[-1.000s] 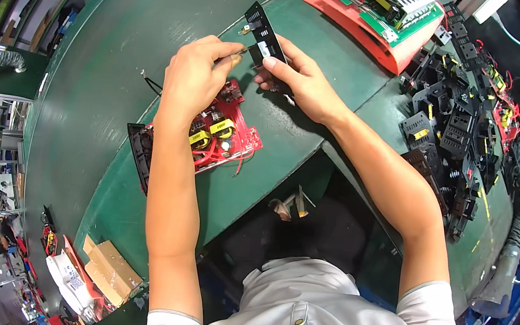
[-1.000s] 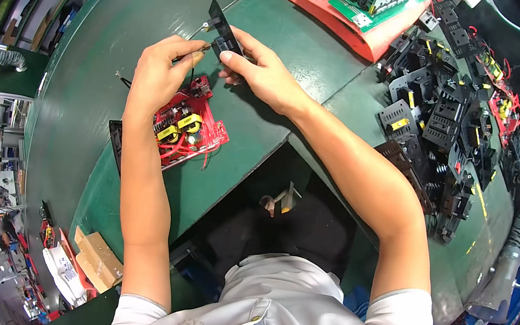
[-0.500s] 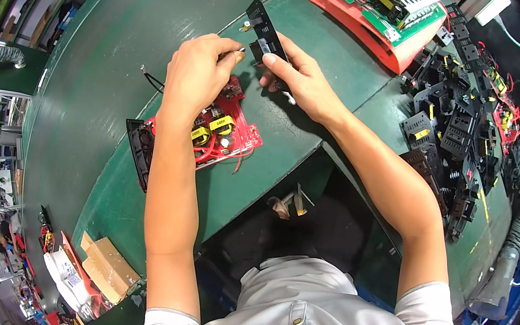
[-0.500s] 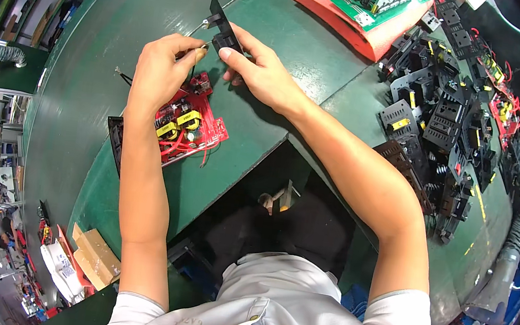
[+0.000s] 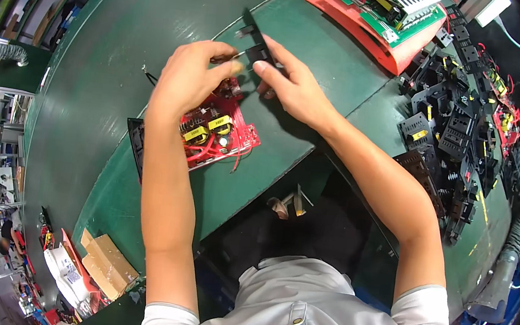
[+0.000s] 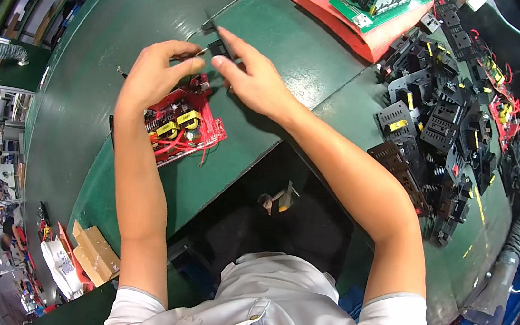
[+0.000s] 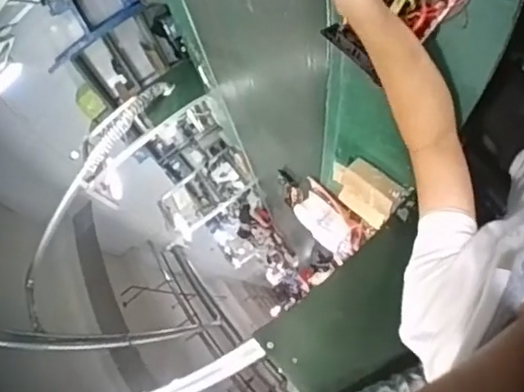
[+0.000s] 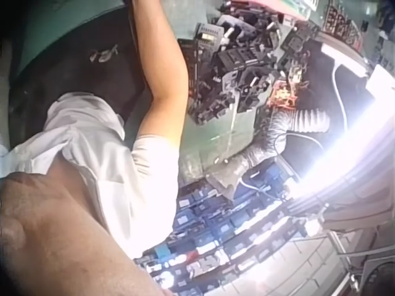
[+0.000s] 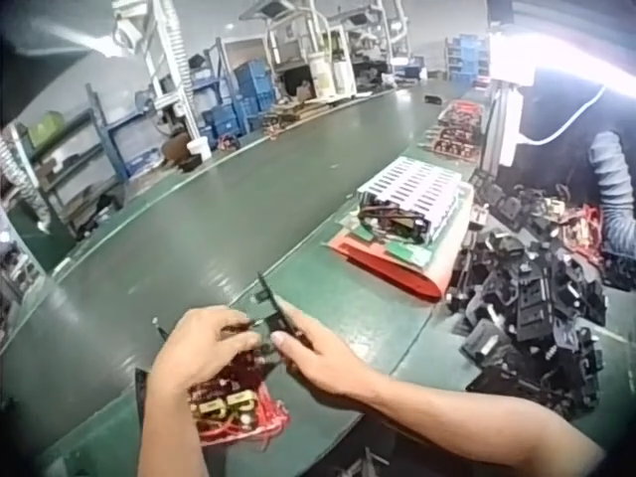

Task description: Assembling electronic components by attaching a plastic shroud and fan assembly to a circuit board.

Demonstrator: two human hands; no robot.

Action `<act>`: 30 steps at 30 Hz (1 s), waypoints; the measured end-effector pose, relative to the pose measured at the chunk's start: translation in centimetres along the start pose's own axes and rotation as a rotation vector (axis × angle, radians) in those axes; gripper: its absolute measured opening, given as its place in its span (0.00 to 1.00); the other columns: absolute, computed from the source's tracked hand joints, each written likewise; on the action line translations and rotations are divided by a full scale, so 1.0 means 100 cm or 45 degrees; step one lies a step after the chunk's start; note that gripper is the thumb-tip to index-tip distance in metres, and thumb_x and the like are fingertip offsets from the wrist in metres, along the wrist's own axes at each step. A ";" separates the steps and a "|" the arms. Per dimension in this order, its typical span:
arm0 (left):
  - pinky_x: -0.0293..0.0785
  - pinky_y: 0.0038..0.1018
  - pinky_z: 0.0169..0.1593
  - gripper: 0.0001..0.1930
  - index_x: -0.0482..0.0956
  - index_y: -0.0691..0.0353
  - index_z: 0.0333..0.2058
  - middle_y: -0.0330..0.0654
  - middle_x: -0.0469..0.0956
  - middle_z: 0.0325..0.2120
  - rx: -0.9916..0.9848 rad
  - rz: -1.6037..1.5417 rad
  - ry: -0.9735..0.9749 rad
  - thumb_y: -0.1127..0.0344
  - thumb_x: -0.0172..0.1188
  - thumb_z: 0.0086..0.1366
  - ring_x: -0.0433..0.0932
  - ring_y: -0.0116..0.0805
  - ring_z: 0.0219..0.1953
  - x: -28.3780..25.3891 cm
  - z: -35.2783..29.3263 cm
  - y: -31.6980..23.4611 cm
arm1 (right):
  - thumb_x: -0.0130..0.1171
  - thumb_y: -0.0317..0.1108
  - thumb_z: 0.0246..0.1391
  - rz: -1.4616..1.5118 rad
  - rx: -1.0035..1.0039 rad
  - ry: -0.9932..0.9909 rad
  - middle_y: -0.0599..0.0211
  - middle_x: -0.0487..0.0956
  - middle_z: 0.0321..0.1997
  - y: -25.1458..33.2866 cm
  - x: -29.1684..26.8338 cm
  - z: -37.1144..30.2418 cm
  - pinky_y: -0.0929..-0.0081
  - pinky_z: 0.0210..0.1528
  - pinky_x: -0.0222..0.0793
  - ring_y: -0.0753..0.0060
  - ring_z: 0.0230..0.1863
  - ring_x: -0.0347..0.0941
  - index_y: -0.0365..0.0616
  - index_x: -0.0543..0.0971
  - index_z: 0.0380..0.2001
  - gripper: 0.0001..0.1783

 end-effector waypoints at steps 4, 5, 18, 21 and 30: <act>0.74 0.30 0.46 0.16 0.84 0.62 0.45 0.44 0.83 0.31 -0.139 -0.117 0.015 0.67 0.64 0.57 0.81 0.36 0.37 -0.032 -0.007 0.034 | 0.54 0.41 0.66 0.187 0.114 0.016 0.73 0.73 0.40 0.001 -0.001 -0.002 0.78 0.39 0.73 0.81 0.35 0.72 0.48 0.62 0.69 0.31; 0.74 0.28 0.45 0.16 0.84 0.63 0.45 0.42 0.83 0.31 -0.179 -0.311 -0.033 0.67 0.64 0.58 0.80 0.31 0.36 -0.038 -0.007 0.039 | 0.54 0.41 0.66 0.175 0.101 0.018 0.73 0.73 0.40 0.002 0.000 -0.002 0.78 0.39 0.73 0.81 0.35 0.72 0.48 0.62 0.69 0.31; 0.73 0.20 0.39 0.14 0.81 0.67 0.48 0.37 0.81 0.35 -0.291 -1.185 -0.214 0.67 0.63 0.65 0.78 0.24 0.37 -0.019 0.000 0.021 | 0.52 0.40 0.67 -0.158 -0.247 -0.005 0.70 0.72 0.42 0.004 0.010 -0.009 0.77 0.42 0.72 0.79 0.37 0.71 0.45 0.56 0.71 0.34; 0.70 0.19 0.36 0.13 0.83 0.67 0.45 0.37 0.80 0.32 -0.266 -1.074 -0.143 0.66 0.62 0.66 0.75 0.22 0.33 -0.011 0.000 0.019 | 0.51 0.42 0.68 0.218 0.049 0.123 0.73 0.73 0.42 0.003 0.012 -0.010 0.78 0.39 0.72 0.80 0.35 0.73 0.47 0.59 0.70 0.32; 0.71 0.21 0.38 0.14 0.81 0.68 0.46 0.40 0.83 0.33 -0.341 -0.939 0.077 0.66 0.62 0.65 0.78 0.25 0.34 0.004 0.001 0.041 | 0.51 0.43 0.67 0.322 0.074 0.184 0.73 0.74 0.42 0.003 0.010 -0.011 0.81 0.34 0.70 0.82 0.33 0.72 0.48 0.60 0.70 0.31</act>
Point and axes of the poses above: each hand's wrist, its own z-axis towards the middle knuckle, its own x-axis out of the palm, y = z × x, the point moved 5 cm from there along z, towards the middle knuckle
